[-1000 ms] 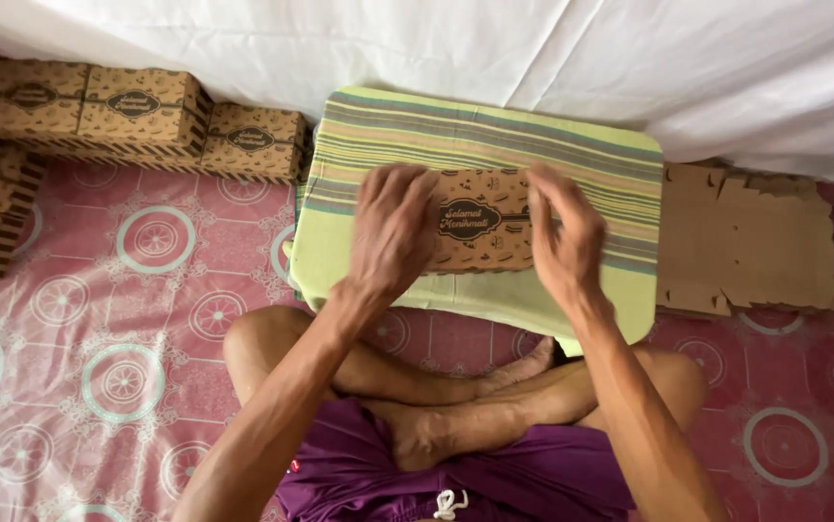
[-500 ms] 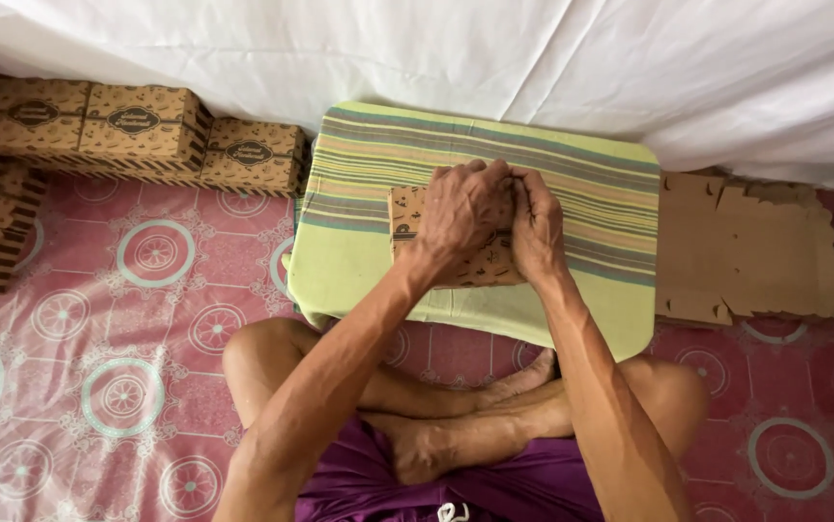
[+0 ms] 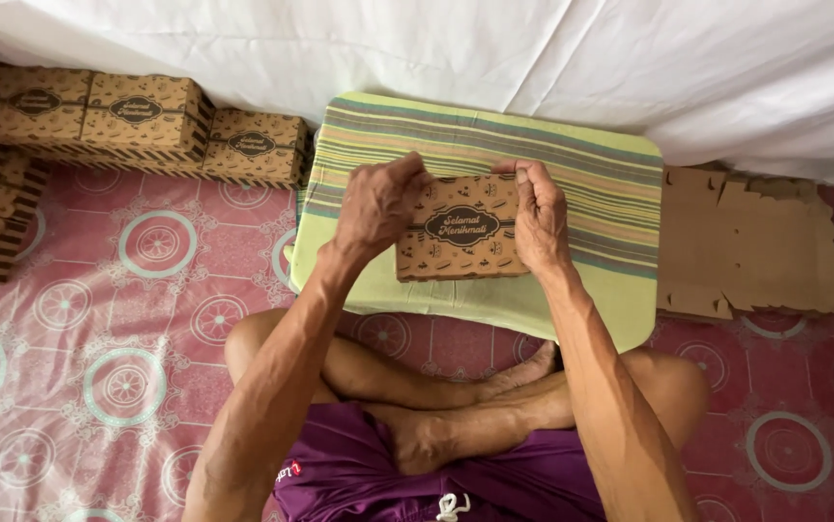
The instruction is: A person sitting on the floor folds flat cardboard sheets into finished boxes.
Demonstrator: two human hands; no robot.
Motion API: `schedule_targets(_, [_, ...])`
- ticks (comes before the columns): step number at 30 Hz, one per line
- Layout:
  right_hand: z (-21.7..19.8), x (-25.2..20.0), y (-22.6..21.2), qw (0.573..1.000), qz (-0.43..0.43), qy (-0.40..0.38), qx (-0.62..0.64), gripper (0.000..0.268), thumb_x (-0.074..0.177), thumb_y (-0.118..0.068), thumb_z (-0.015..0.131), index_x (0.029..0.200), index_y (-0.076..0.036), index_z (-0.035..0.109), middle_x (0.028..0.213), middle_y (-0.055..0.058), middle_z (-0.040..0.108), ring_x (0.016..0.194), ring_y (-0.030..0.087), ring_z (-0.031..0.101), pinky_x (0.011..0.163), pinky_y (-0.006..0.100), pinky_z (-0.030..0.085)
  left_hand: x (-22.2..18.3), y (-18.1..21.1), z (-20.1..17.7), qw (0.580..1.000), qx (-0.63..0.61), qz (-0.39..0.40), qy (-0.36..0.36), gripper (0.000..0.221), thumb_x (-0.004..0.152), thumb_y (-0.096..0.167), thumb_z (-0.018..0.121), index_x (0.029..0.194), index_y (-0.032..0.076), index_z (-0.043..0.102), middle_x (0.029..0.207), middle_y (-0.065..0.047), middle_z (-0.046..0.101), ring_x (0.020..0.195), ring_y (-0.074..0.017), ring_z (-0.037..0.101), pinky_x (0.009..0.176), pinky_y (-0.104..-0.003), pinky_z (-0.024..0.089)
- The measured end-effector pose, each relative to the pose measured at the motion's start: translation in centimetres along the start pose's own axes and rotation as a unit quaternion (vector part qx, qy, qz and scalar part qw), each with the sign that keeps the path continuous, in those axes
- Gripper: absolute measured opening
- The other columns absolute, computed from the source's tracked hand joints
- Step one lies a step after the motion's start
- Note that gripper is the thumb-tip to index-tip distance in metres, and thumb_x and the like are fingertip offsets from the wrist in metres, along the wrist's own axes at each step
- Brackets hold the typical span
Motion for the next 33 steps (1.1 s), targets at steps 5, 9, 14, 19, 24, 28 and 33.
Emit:
schedule_targets(5, [0.1,-0.2,-2.2,1.0,-0.007,0.001,0.022,0.032,0.113,-0.016,0.038,0.121,-0.012,0.069,0.12,0.011,0.072,0.124,0.027,0.062,0.11,0.046,0.042,-2.5,-0.4,-1.3,0.987,-0.103,-0.112,0.057,0.015,0.102,0.025,0.059,0.106,0.012,0.064,0.092,-0.017,0.07,0.088,-0.0383,0.069,0.079,-0.05,0.052])
schedule_targets(9, [0.2,-0.2,-0.8,0.994,-0.021,0.011,0.109,0.031,0.113,-0.02,0.039,0.126,-0.013,0.067,0.123,0.013,0.069,0.124,0.028,0.059,0.112,0.05,0.039,-6.7,2.4,-0.8,0.962,-0.19,-0.119,0.154,0.05,0.108,0.024,0.05,0.15,0.001,0.034,0.139,-0.039,0.049,0.125,-0.0597,0.05,0.101,-0.072,0.046])
schedule_targets(14, [0.5,-0.8,-0.3,0.985,-0.051,-0.031,0.161,0.037,0.114,-0.021,0.038,0.143,-0.007,0.056,0.135,0.014,0.063,0.134,0.023,0.051,0.118,0.045,0.032,-8.8,5.0,0.3,0.933,-0.289,-0.178,0.121,0.055,0.11,0.027,0.038,0.159,0.005,0.025,0.123,-0.038,0.059,0.114,-0.0526,0.059,0.098,-0.067,0.049])
schedule_targets(19, [0.7,-0.7,-0.3,0.979,-0.074,-0.041,0.186,0.041,0.115,-0.024,0.037,0.149,-0.007,0.051,0.14,0.014,0.06,0.138,0.02,0.046,0.12,0.043,0.029,-8.6,4.9,0.1,0.931,-0.292,-0.178,0.129,0.056,0.112,0.033,0.034,0.16,0.007,0.026,0.138,-0.039,0.053,0.126,-0.0585,0.052,0.102,-0.069,0.045])
schedule_targets(24, [0.8,-1.8,-0.3,0.971,-0.039,-0.028,0.234,0.041,0.111,-0.022,0.04,0.148,-0.008,0.05,0.137,0.016,0.059,0.136,0.025,0.049,0.12,0.045,0.032,-9.7,4.9,-0.1,0.92,-0.304,-0.176,0.174,0.06,0.109,0.04,0.036,0.158,0.006,0.028,0.154,-0.03,0.044,0.138,-0.0502,0.045,0.11,-0.061,0.042])
schedule_targets(28, [0.3,-2.1,0.2,0.979,-0.024,-0.008,0.202,0.038,0.11,-0.022,0.044,0.143,-0.008,0.057,0.134,0.016,0.063,0.135,0.025,0.053,0.118,0.043,0.035,-12.2,6.1,-1.1,0.941,-0.259,-0.118,0.186,0.055,0.11,0.034,0.035,0.155,0.004,0.03,0.152,-0.03,0.044,0.138,-0.0495,0.045,0.11,-0.062,0.043])
schedule_targets(33, [0.4,-2.6,0.1,0.97,0.019,0.036,0.239,0.032,0.106,-0.015,0.048,0.134,-0.006,0.063,0.128,0.015,0.068,0.129,0.021,0.059,0.114,0.039,0.042,-14.0,7.6,-2.8,0.957,-0.182,-0.104,0.202,0.052,0.111,0.035,0.034,0.15,0.001,0.042,0.139,-0.033,0.053,0.123,-0.0493,0.059,0.105,-0.065,0.047])
Point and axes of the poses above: each hand's wrist, its own x-axis towards the middle knuckle, its own z-axis out of the palm, y = z × x, the point moved 7 cm from there along x, towards the middle knuckle
